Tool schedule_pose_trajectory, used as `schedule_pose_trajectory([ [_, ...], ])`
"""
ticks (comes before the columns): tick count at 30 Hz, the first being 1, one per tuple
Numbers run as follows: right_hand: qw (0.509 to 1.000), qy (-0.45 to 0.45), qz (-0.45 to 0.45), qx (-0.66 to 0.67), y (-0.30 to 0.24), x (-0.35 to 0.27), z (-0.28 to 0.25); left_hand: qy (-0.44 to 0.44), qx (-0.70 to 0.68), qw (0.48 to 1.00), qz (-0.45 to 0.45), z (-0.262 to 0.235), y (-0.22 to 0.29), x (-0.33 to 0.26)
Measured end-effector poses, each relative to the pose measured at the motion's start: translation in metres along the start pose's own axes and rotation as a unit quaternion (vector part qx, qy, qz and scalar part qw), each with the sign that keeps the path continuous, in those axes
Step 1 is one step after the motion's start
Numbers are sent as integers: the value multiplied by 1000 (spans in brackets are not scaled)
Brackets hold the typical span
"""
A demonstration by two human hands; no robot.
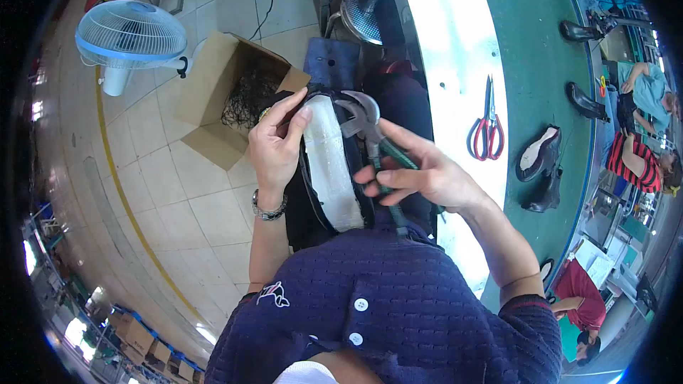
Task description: Trimming and inspecting leather boots on an industrial assembly line.
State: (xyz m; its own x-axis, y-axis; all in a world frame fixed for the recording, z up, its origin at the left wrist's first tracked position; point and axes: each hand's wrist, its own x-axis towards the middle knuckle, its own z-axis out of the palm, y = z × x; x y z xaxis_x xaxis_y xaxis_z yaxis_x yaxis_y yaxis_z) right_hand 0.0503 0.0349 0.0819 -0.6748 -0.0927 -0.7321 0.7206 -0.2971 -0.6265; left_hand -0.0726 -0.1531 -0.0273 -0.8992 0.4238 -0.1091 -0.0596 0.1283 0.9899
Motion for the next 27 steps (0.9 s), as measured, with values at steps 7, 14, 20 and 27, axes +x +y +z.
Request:
schedule_pose_trajectory([
  [7, 998, -53, 23, 28, -6, 29, 9, 15, 57, 996, 65, 6, 10, 4],
  [14, 984, 24, -102, -145, 23, 34, 17, 19, 56, 996, 63, 9, 6, 4],
  [20, 958, 97, -140, -230, 34, 31, 27, 31, 5, 999, 9, 16, 9, 2],
  [27, 945, 58, -77, -314, 1, 17, 14, -7, -159, 977, -139, 19, 8, 12],
])
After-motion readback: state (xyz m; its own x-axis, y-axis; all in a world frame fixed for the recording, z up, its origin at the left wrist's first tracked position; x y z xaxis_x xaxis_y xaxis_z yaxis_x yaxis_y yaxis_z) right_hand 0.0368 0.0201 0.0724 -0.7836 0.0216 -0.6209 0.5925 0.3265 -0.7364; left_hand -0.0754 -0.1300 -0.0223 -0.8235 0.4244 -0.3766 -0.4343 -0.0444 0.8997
